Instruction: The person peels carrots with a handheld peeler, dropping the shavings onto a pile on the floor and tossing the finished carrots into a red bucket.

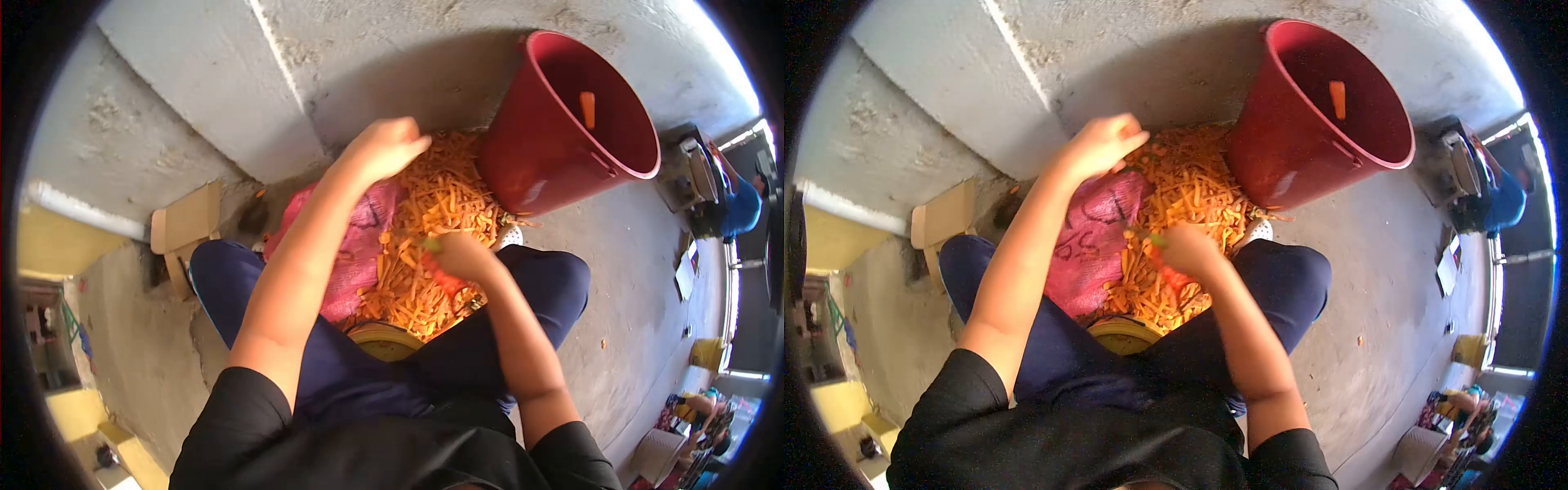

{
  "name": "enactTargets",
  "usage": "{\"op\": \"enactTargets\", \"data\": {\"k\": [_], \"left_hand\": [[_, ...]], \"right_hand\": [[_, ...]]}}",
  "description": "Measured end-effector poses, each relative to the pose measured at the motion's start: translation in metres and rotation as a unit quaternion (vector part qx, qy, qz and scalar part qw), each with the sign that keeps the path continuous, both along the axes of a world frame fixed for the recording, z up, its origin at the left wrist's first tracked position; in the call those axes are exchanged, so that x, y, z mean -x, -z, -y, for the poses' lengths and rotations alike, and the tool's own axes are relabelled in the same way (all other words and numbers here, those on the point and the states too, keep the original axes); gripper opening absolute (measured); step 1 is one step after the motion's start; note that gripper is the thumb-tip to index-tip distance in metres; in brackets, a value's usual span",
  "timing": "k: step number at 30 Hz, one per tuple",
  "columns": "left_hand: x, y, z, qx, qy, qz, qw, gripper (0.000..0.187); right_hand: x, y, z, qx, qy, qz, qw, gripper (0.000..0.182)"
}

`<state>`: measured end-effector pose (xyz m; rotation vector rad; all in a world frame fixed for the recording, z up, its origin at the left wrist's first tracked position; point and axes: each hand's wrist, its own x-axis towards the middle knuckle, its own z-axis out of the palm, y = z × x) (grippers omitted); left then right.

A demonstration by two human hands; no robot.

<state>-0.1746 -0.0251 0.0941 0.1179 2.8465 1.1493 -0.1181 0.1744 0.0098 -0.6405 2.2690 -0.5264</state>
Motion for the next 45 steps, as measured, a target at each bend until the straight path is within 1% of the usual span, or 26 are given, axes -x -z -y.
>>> {"op": "enactTargets", "data": {"k": [1,2,3,4,5,6,8,9,11,12,13,14,15,16,18,20,22,24,30,33,34,35,37,39,44,45], "left_hand": [[-0.021,0.02,0.027,0.082,-0.045,0.065,0.994,0.031],[-0.044,0.055,0.056,0.156,-0.082,0.061,0.982,0.032],[-0.065,0.103,0.092,0.229,-0.065,0.147,0.96,0.033],[-0.097,0.119,0.108,0.271,-0.061,0.241,0.93,0.032],[-0.125,0.155,0.125,0.3,-0.08,0.333,0.89,0.032],[-0.158,0.164,0.132,0.306,-0.025,0.286,0.908,0.036],[-0.176,0.195,0.135,0.297,0.08,0.442,0.842,0.035],[-0.185,0.211,0.136,0.285,0.134,0.511,0.8,0.035],[-0.203,0.284,0.158,0.291,0.097,0.515,0.801,0.044],[-0.208,0.31,0.172,0.322,0.15,0.505,0.786,0.041],[-0.21,0.304,0.17,0.225,0.009,0.538,0.812,0.041],[-0.21,0.297,0.164,0.121,-0.127,0.561,0.809,0.041],[-0.209,0.289,0.157,0.018,-0.265,0.553,0.79,0.041],[-0.224,0.349,0.17,-0.073,-0.343,0.497,0.794,0.039],[-0.253,0.46,0.192,-0.27,-0.461,0.356,0.766,0.035],[-0.243,0.433,0.168,-0.146,-0.446,0.375,0.799,0.035],[-0.232,0.403,0.136,-0.001,-0.393,0.416,0.82,0.035],[-0.224,0.384,0.105,0.071,-0.336,0.438,0.831,0.035],[-0.2,0.366,0.064,0.133,-0.22,0.469,0.845,0.036],[-0.185,0.333,0.051,0.149,-0.194,0.454,0.857,0.037],[-0.181,0.333,0.048,0.152,-0.179,0.442,0.866,0.037],[-0.178,0.335,0.046,0.158,-0.164,0.429,0.874,0.037],[-0.193,0.408,0.054,0.17,-0.065,0.362,0.914,0.037],[-0.2,0.445,0.059,0.178,-0.043,0.326,0.927,0.037],[-0.201,0.468,0.062,0.189,-0.181,0.327,0.908,0.035],[-0.203,0.464,0.064,0.169,-0.2,0.333,0.906,0.036]], "right_hand": [[0.003,-0.023,-0.008,0.0,0.058,0.03,0.998,0.024],[0.006,-0.032,-0.015,-0.022,0.029,-0.036,0.999,0.024],[0.01,-0.039,-0.022,-0.042,0.002,-0.103,0.994,0.023],[0.014,-0.049,-0.026,-0.06,-0.014,-0.101,0.993,0.023],[0.022,-0.055,-0.03,-0.078,-0.031,-0.097,0.992,0.022],[0.033,-0.052,-0.034,-0.062,-0.044,-0.091,0.993,0.022],[0.065,-0.034,-0.044,-0.002,-0.07,-0.103,0.992,0.021],[0.075,-0.044,-0.035,0.021,0.003,0.012,1.0,0.024],[0.099,-0.017,-0.03,0.071,0.074,0.001,0.995,0.029],[0.112,0.0,-0.027,0.045,0.054,-0.036,0.997,0.03],[0.12,0.014,-0.022,0.021,0.035,-0.071,0.997,0.031],[0.125,0.029,-0.021,-0.005,0.019,-0.105,0.994,0.032],[0.124,0.03,-0.016,0.012,0.011,-0.1,0.995,0.032],[0.123,0.024,-0.009,0.029,0.003,-0.097,0.995,0.032],[0.124,0.016,0.001,0.035,-0.01,-0.08,0.996,0.031],[0.128,0.012,0.01,0.016,-0.017,-0.056,0.998,0.03],[0.129,0.016,0.015,0.003,-0.036,-0.06,0.998,0.028],[0.13,0.018,0.017,0.002,-0.048,-0.06,0.997,0.026],[0.13,0.015,0.025,0.004,-0.066,-0.048,0.997,0.023],[0.13,0.018,0.025,-0.003,-0.06,-0.041,0.997,0.024],[0.131,0.024,0.024,0.004,-0.061,-0.046,0.997,0.025],[0.131,0.028,0.024,0.01,-0.063,-0.051,0.997,0.027],[0.13,0.028,0.026,0.011,-0.05,-0.053,0.997,0.026],[0.129,0.03,0.028,0.017,-0.041,-0.056,0.997,0.026],[0.131,0.032,0.032,0.004,-0.039,-0.046,0.998,0.026],[0.13,0.032,0.033,0.009,-0.039,-0.042,0.998,0.026]]}}
